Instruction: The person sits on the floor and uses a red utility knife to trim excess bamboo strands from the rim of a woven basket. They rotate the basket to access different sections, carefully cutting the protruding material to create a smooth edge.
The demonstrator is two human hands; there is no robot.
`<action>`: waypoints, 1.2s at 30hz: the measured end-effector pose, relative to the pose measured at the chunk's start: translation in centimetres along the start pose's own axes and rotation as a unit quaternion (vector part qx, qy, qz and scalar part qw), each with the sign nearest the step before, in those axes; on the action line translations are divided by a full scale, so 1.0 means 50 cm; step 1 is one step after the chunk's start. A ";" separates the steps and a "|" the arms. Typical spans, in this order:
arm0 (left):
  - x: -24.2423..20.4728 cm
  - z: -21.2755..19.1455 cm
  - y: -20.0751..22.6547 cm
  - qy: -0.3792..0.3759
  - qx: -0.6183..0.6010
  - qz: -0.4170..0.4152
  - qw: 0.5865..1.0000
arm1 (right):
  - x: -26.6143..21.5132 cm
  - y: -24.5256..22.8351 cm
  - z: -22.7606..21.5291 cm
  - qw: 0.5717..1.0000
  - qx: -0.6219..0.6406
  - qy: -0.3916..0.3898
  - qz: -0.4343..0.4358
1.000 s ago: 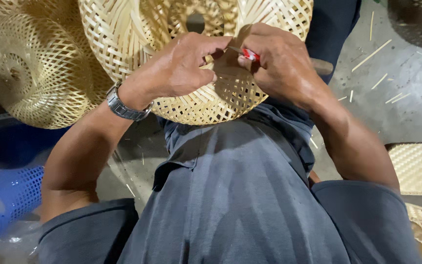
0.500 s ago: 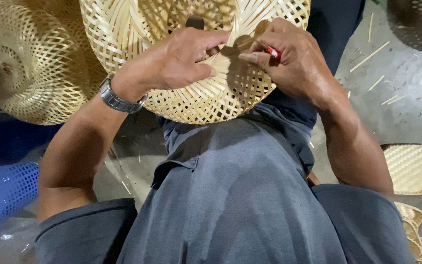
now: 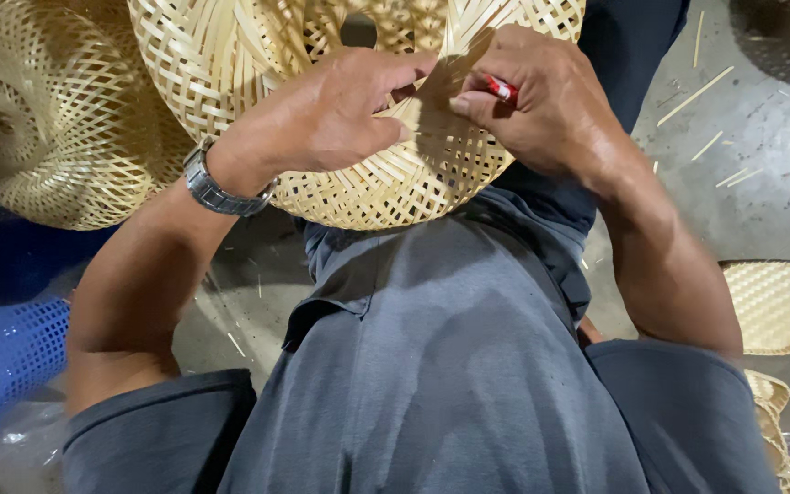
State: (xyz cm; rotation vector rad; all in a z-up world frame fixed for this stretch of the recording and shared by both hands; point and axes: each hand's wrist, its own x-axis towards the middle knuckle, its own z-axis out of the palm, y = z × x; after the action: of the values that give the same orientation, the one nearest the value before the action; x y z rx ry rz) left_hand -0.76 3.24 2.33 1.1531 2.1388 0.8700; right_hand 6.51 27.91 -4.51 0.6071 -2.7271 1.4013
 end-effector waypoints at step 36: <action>-0.006 0.007 0.017 0.044 0.054 0.046 0.997 | -0.010 -0.026 -0.001 0.999 0.026 0.032 0.035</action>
State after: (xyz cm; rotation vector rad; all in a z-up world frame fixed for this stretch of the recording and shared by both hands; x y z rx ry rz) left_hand 0.04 3.43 2.78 1.2975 2.2442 0.8693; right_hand 7.41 27.43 -3.54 0.4631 -2.6945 1.4845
